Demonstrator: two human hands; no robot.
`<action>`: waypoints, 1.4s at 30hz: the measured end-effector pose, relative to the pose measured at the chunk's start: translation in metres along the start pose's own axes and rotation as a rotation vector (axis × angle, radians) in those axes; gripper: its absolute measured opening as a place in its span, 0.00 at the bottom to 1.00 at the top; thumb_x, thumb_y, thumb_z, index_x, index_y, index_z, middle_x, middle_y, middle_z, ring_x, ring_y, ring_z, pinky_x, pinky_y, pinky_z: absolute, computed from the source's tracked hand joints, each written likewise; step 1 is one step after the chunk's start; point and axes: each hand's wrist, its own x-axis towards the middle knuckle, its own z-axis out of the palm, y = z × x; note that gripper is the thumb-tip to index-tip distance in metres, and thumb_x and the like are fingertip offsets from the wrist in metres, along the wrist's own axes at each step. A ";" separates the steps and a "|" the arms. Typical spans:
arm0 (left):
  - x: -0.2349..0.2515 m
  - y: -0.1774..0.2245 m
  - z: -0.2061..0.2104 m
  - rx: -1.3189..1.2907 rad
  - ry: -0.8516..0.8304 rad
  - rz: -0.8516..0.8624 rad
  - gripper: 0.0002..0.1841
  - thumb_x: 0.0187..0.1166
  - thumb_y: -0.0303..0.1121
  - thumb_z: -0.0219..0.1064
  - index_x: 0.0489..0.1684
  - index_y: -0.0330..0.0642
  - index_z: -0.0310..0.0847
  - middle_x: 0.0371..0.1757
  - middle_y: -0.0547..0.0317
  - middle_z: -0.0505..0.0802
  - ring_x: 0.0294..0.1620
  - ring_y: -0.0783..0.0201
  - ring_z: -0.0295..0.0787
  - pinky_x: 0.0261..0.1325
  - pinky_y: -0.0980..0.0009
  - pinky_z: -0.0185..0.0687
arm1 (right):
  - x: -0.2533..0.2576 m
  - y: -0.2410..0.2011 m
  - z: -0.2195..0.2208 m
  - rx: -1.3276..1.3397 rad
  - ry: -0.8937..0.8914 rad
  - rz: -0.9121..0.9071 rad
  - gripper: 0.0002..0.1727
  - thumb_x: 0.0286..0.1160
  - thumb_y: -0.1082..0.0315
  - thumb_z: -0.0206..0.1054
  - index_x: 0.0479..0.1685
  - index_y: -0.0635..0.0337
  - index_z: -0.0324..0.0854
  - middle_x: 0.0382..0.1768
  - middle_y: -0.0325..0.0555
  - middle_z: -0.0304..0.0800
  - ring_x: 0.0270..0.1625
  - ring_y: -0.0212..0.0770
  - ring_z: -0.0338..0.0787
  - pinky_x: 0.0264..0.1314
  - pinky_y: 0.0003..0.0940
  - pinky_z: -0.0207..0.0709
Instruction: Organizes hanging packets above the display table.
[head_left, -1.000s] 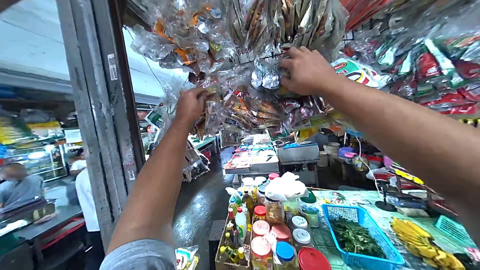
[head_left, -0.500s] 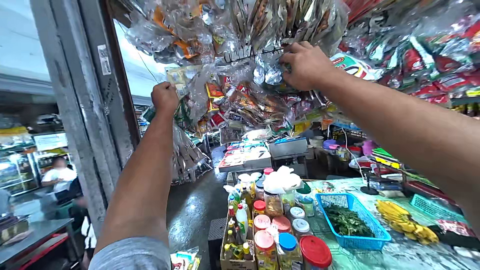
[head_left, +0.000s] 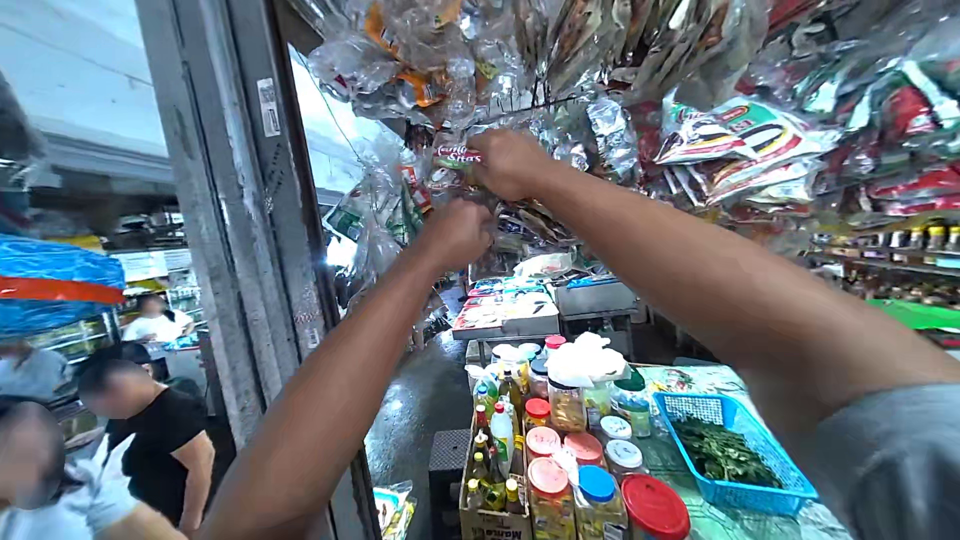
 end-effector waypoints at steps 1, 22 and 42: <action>-0.010 -0.003 -0.016 -0.014 0.050 -0.021 0.14 0.83 0.35 0.63 0.59 0.44 0.90 0.57 0.46 0.94 0.62 0.45 0.91 0.67 0.37 0.81 | 0.012 0.000 0.010 0.010 -0.024 0.044 0.34 0.84 0.44 0.60 0.83 0.55 0.72 0.78 0.57 0.78 0.79 0.62 0.78 0.75 0.69 0.72; -0.067 -0.120 -0.066 0.264 0.488 -0.621 0.40 0.68 0.33 0.72 0.85 0.33 0.62 0.93 0.24 0.50 0.91 0.22 0.47 0.82 0.22 0.50 | 0.055 0.013 0.063 0.168 -0.203 0.248 0.48 0.78 0.22 0.48 0.65 0.60 0.88 0.81 0.61 0.74 0.88 0.62 0.65 0.87 0.77 0.43; -0.072 -0.137 -0.049 0.321 0.555 -0.608 0.42 0.63 0.20 0.68 0.88 0.44 0.64 0.96 0.33 0.48 0.94 0.27 0.42 0.81 0.20 0.48 | 0.131 0.055 0.063 0.102 0.021 0.489 0.28 0.78 0.54 0.65 0.68 0.69 0.80 0.71 0.64 0.82 0.78 0.63 0.78 0.75 0.70 0.69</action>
